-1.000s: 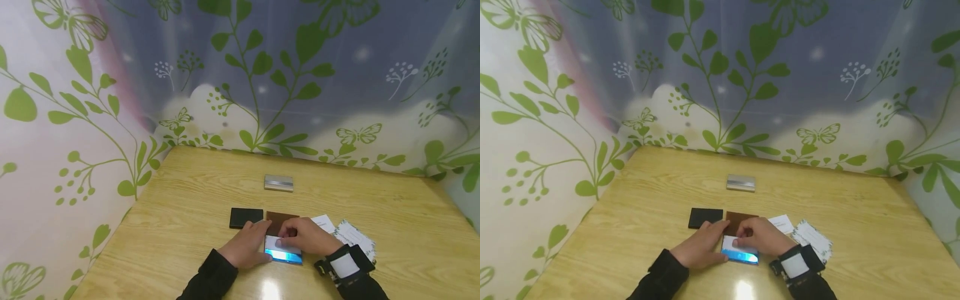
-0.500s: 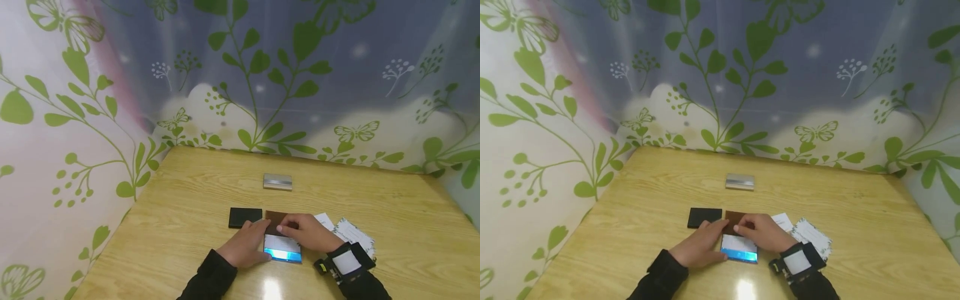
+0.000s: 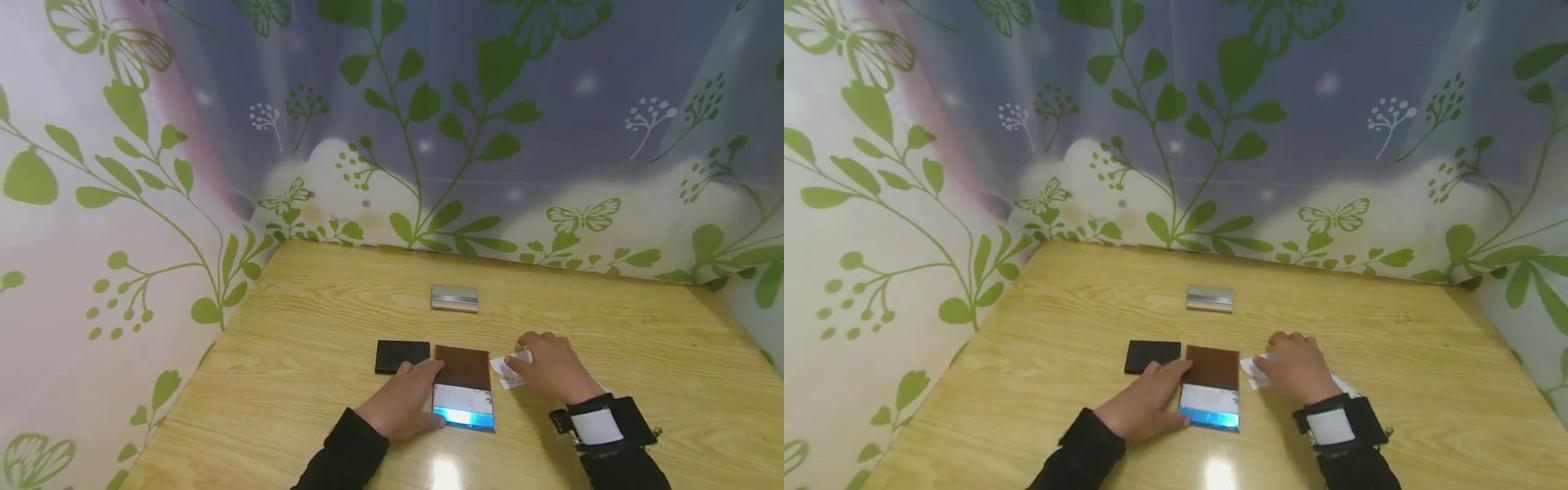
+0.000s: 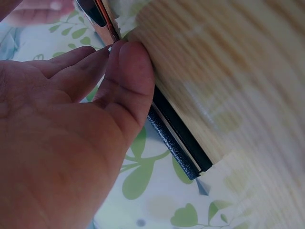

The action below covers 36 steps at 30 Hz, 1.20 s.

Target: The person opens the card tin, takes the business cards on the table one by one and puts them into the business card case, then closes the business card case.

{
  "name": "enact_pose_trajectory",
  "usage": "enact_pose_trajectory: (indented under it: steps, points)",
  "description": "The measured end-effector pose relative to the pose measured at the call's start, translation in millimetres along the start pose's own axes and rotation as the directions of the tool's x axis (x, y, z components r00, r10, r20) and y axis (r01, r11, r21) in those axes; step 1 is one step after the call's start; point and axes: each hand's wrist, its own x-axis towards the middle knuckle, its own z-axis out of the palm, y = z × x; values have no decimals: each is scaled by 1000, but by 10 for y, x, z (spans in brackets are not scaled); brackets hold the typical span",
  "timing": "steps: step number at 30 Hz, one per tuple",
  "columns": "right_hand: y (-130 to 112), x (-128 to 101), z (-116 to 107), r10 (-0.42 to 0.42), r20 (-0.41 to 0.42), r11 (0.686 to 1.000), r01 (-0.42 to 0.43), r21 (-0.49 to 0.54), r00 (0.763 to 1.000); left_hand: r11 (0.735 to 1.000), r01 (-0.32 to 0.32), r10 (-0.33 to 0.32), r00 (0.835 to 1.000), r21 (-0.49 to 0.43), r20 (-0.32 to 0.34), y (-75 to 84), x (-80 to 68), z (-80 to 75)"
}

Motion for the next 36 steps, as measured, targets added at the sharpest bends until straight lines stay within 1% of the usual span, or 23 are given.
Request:
enact_pose_trajectory:
  steps: [4, 6, 7, 10, 14, 16, 19, 23, 27, 29, 31, 33, 34, 36]
  points:
    - [141, -100, -142, 99, 109, 995, -95, -40, 989, 1000, -7, 7, 1000, -4, -3, 8, -1, -2]
    - [188, -140, -159, 118, 141, 993, -113, -41, 983, 1000, -7, 7, 1000, -2, -8, 11, -5, -8]
    - [201, -149, -164, 119, 150, 993, -114, -38, 982, 1000, -6, 6, 1000, 0, -12, 10, -7, -11]
    - [227, -159, -145, 120, 143, 993, -119, -12, 982, 1000, 0, 0, 1000, 4, -14, 6, -11, -19]
    - [253, -141, -124, 150, 137, 988, -153, 9, 979, 1000, 6, -6, 1000, -5, 0, 8, -10, -10]
    - [262, -136, -118, 161, 151, 986, -165, 13, 975, 1000, 9, -9, 1000, -4, 6, 11, -13, -5]
    - [258, -131, -132, 135, 156, 991, -136, -4, 979, 1000, 10, -10, 1000, 3, 7, 13, -14, -3]
    - [233, -138, -181, 69, 131, 997, -65, -34, 989, 1000, -1, 1, 1000, 2, 7, 10, -7, -14]
    - [194, -161, -241, 51, 116, 997, -44, -59, 992, 1000, -5, 5, 1000, -9, 9, 5, -2, -19]
    - [174, -188, -280, 27, 90, 995, -18, -97, 996, 1000, -3, 3, 1000, -8, 11, 4, -2, -16]
    - [149, -225, -325, 1, 33, 989, 3, -145, 999, 1000, 1, -1, 1000, -10, 11, 8, -4, -15]
    - [120, -261, -372, -15, -60, 985, 4, -172, 998, 1000, 6, -5, 1000, -11, 11, 15, -8, -18]
    - [113, -274, -388, -20, -112, 985, 0, -174, 994, 1000, 8, -7, 1000, -11, 11, 19, -9, -20]
    - [101, -281, -409, -15, -196, 990, -13, -142, 980, 1000, 10, -10, 1000, -9, 10, 27, -14, -25]
